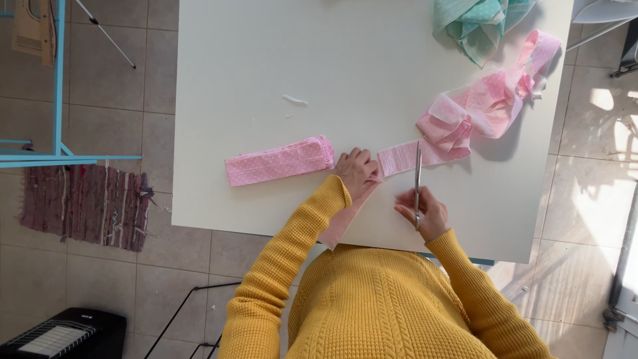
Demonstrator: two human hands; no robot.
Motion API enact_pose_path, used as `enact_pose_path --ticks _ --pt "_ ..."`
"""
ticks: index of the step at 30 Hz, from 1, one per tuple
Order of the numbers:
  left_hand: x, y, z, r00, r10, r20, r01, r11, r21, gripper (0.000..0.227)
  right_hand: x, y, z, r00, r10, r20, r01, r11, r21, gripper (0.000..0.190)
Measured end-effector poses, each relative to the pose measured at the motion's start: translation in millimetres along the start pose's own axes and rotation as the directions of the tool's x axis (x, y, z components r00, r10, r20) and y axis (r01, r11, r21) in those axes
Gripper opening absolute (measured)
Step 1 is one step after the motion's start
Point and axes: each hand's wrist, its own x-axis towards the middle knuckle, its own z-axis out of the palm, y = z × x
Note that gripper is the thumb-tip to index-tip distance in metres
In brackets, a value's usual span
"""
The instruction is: Cutting pink fabric into small rectangular strips using scissors.
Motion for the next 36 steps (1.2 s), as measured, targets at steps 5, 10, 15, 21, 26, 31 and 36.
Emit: enact_pose_path --ticks 5,10,15,21,26,31,36 --pt "-33 -14 -40 0.984 -0.078 -0.16 -0.051 0.737 -0.674 0.024 34 -12 44 0.952 -0.295 0.08 0.262 0.922 0.285 0.046" --pt "-109 -57 -62 0.741 -0.469 -0.48 -0.112 0.619 -0.778 0.022 62 -58 58 0.978 -0.089 0.189 0.092 0.996 -0.009 0.048" --pt "-161 -111 -38 0.503 -0.774 -0.384 -0.009 0.44 -0.898 0.027 105 -109 73 0.963 -0.166 0.212 0.198 0.971 -0.138 0.048" --pt "-165 -145 -42 0.342 -0.91 -0.236 -0.077 0.223 -0.972 0.025 147 -121 118 0.953 -0.18 0.242 0.234 0.947 -0.22 0.046" --pt "-165 -156 -36 0.302 -0.933 -0.195 0.104 0.236 -0.966 0.025 157 -101 139 0.959 -0.199 0.202 0.255 0.917 -0.308 0.047" --pt "-151 -111 -74 0.233 -0.895 -0.381 0.425 0.446 -0.788 0.029 124 -127 99 0.974 -0.186 0.132 0.214 0.945 -0.247 0.044" --pt "-92 -40 -19 0.596 -0.188 -0.781 0.286 0.958 -0.013 0.018 89 -50 17 0.951 -0.289 -0.109 0.274 0.952 -0.138 0.027"
